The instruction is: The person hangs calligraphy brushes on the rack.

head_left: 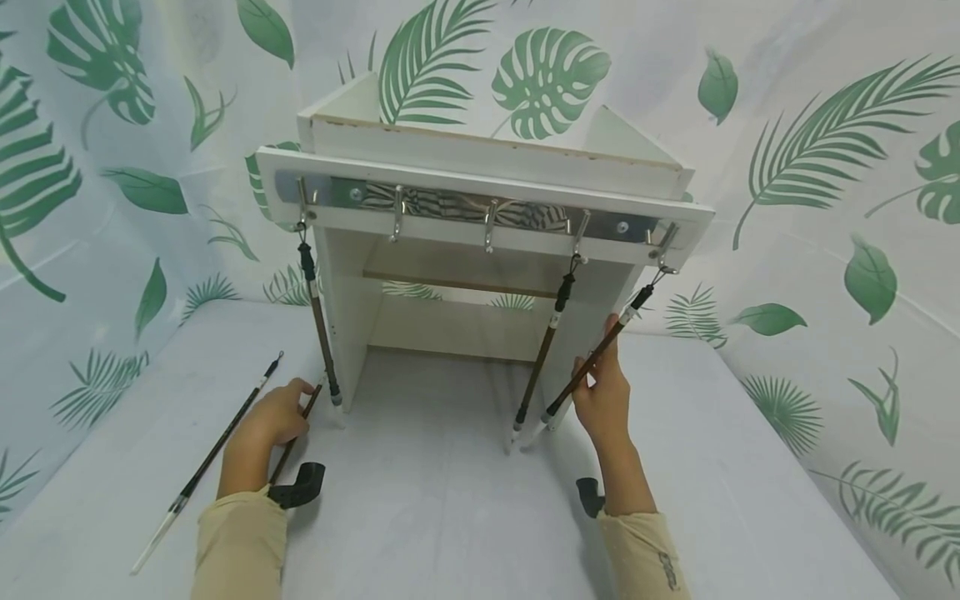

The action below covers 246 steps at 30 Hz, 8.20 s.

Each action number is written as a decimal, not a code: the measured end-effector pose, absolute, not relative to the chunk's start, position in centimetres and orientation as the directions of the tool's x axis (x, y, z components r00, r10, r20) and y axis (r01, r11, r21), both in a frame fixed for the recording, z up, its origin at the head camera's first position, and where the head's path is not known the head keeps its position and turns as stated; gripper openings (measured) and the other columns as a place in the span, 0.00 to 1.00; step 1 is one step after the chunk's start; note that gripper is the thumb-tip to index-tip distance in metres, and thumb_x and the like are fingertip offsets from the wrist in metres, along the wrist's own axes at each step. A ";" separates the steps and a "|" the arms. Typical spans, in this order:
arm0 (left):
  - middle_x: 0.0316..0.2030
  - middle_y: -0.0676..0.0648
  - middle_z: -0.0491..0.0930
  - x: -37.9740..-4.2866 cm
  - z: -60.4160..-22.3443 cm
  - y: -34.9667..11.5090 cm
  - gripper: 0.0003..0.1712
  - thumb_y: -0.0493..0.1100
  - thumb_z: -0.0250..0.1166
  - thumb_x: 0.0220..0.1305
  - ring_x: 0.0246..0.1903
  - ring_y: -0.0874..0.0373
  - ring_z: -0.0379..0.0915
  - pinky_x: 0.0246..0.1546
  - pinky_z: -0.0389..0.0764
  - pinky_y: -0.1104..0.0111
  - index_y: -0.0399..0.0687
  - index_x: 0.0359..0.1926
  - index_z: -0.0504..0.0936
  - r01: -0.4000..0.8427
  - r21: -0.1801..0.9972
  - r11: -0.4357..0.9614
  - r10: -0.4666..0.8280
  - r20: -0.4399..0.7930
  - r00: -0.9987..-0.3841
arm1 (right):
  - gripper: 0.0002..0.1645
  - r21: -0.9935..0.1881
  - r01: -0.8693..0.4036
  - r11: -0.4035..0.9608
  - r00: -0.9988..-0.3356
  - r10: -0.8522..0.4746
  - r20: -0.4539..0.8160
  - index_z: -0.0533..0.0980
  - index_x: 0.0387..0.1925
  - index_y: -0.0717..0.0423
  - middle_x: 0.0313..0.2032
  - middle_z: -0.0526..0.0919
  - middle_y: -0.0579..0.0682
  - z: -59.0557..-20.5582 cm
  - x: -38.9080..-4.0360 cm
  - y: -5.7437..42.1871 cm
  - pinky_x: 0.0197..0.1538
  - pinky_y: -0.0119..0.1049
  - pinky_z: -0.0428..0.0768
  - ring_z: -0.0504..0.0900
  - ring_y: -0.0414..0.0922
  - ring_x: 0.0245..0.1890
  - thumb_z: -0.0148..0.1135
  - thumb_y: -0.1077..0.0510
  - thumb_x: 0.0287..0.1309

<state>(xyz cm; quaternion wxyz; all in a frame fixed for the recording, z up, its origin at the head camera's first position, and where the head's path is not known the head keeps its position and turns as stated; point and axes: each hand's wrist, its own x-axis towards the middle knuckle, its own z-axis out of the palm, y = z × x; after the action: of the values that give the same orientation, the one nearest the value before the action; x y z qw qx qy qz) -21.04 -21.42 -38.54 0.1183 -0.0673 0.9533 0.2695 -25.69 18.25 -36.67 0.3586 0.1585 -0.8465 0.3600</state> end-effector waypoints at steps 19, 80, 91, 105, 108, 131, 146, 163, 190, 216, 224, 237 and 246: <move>0.49 0.28 0.68 -21.2 -37.6 -21.9 0.35 0.35 0.57 0.55 0.46 0.36 0.68 0.38 0.73 0.51 0.33 0.63 0.56 -0.177 0.620 0.764 -0.163 -0.079 -0.983 | 0.54 -0.477 -0.521 0.707 -0.685 -0.013 0.728 0.38 0.71 0.39 0.59 0.66 0.69 -36.8 -25.9 18.3 0.40 0.53 0.79 0.78 0.66 0.44 0.52 0.75 0.53; 0.39 0.33 0.69 -17.9 -31.4 -17.5 0.29 0.28 0.58 0.53 0.35 0.49 0.72 0.34 0.64 0.94 0.35 0.58 0.66 0.451 0.559 0.696 -0.242 0.773 -0.586 | 0.52 -0.482 -0.513 0.711 -0.694 -0.012 0.720 0.39 0.71 0.41 0.65 0.60 0.63 -36.7 -25.9 18.3 0.43 0.52 0.79 0.78 0.64 0.46 0.52 0.74 0.54; 0.38 0.33 0.69 -17.7 -30.9 -16.6 0.31 0.27 0.59 0.52 0.35 0.57 0.71 0.33 0.67 0.91 0.34 0.59 0.63 0.514 0.527 0.677 -0.214 0.809 -0.548 | 0.52 -0.488 -0.512 0.707 -0.697 -0.009 0.717 0.39 0.71 0.41 0.63 0.62 0.65 -36.7 -25.8 18.3 0.42 0.52 0.79 0.78 0.64 0.46 0.51 0.74 0.54; 0.37 0.35 0.69 -17.1 -30.3 -15.6 0.32 0.23 0.59 0.48 0.33 0.51 0.70 0.35 0.67 0.91 0.36 0.57 0.65 0.576 0.469 0.669 -0.174 0.853 -0.493 | 0.54 -0.497 -0.517 0.697 -0.699 -0.009 0.715 0.38 0.71 0.39 0.59 0.66 0.68 -36.9 -25.8 18.3 0.43 0.52 0.78 0.76 0.66 0.47 0.51 0.76 0.53; 0.36 0.35 0.69 -17.1 -30.2 -15.3 0.31 0.24 0.59 0.48 0.32 0.52 0.70 0.34 0.67 0.91 0.36 0.57 0.66 0.596 0.451 0.665 -0.140 0.859 -0.493 | 0.54 -0.495 -0.519 0.697 -0.698 -0.011 0.716 0.38 0.71 0.39 0.60 0.65 0.69 -36.9 -25.9 18.3 0.43 0.52 0.78 0.76 0.66 0.47 0.50 0.76 0.53; 0.33 0.39 0.70 -17.3 -30.4 -14.6 0.27 0.26 0.58 0.48 0.24 0.57 0.70 0.25 0.68 0.81 0.42 0.53 0.74 0.610 0.318 0.726 -0.005 0.889 -0.458 | 0.53 -0.508 -0.507 0.697 -0.714 -0.008 0.701 0.38 0.71 0.40 0.67 0.57 0.61 -36.8 -25.8 18.3 0.44 0.52 0.78 0.76 0.65 0.48 0.51 0.74 0.54; 0.32 0.39 0.70 -17.4 -30.5 -14.1 0.26 0.26 0.56 0.49 0.22 0.56 0.69 0.22 0.64 0.77 0.43 0.52 0.77 0.616 0.316 0.721 -0.032 0.904 -0.427 | 0.53 -0.508 -0.497 0.703 -0.716 -0.002 0.698 0.38 0.71 0.40 0.62 0.63 0.67 -36.9 -25.7 18.5 0.42 0.51 0.79 0.77 0.65 0.47 0.51 0.74 0.54; 0.33 0.39 0.69 -16.9 -30.0 -13.7 0.27 0.27 0.57 0.49 0.22 0.56 0.69 0.22 0.65 0.76 0.43 0.53 0.77 0.574 0.298 0.763 -0.024 0.900 -0.435 | 0.52 -0.496 -0.506 0.706 -0.705 -0.008 0.709 0.38 0.71 0.40 0.66 0.57 0.61 -36.8 -25.9 18.4 0.43 0.52 0.78 0.77 0.65 0.46 0.51 0.74 0.54; 0.33 0.40 0.74 -16.8 -29.9 -13.8 0.28 0.26 0.56 0.48 0.27 0.56 0.73 0.21 0.71 0.73 0.39 0.54 0.73 0.624 0.276 0.731 0.025 0.903 -0.429 | 0.52 -0.494 -0.507 0.706 -0.707 -0.012 0.707 0.39 0.71 0.40 0.66 0.58 0.62 -36.7 -25.8 18.4 0.44 0.52 0.78 0.78 0.65 0.46 0.51 0.73 0.55; 0.35 0.37 0.74 -16.9 -30.0 -13.6 0.31 0.23 0.62 0.49 0.30 0.49 0.78 0.24 0.80 0.62 0.39 0.57 0.72 0.544 0.288 0.788 0.006 0.880 -0.475 | 0.52 -0.492 -0.514 0.702 -0.704 -0.018 0.710 0.39 0.71 0.42 0.66 0.58 0.61 -36.8 -26.0 18.5 0.42 0.51 0.79 0.78 0.64 0.46 0.52 0.74 0.54; 0.34 0.37 0.73 -17.0 -30.2 -13.7 0.29 0.25 0.62 0.50 0.28 0.49 0.78 0.22 0.79 0.63 0.39 0.56 0.72 0.533 0.276 0.800 0.012 0.880 -0.475 | 0.52 -0.493 -0.512 0.704 -0.706 -0.017 0.708 0.39 0.71 0.41 0.63 0.62 0.65 -36.8 -25.9 18.4 0.41 0.51 0.79 0.77 0.64 0.47 0.52 0.74 0.54; 0.36 0.37 0.74 -17.6 -30.8 -13.7 0.30 0.25 0.62 0.50 0.31 0.48 0.78 0.22 0.79 0.64 0.40 0.57 0.72 0.515 0.325 0.794 -0.006 0.850 -0.526 | 0.52 -0.483 -0.521 0.704 -0.696 -0.022 0.718 0.39 0.71 0.40 0.64 0.60 0.64 -36.8 -25.9 18.5 0.42 0.51 0.79 0.76 0.64 0.48 0.52 0.74 0.54; 0.38 0.37 0.74 -18.5 -31.7 -13.7 0.31 0.25 0.63 0.49 0.33 0.48 0.79 0.26 0.81 0.64 0.40 0.57 0.71 0.524 0.360 0.772 -0.017 0.835 -0.550 | 0.52 -0.484 -0.517 0.706 -0.696 -0.019 0.717 0.39 0.71 0.40 0.64 0.61 0.65 -36.8 -25.8 18.4 0.42 0.50 0.79 0.77 0.65 0.47 0.52 0.74 0.54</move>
<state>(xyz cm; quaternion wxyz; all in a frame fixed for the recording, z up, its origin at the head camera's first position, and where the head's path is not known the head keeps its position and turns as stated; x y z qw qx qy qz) -18.47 -13.71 -31.65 -0.4492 0.1532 0.8273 0.3007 -25.83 18.38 -36.80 0.3564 0.1573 -0.8519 0.3499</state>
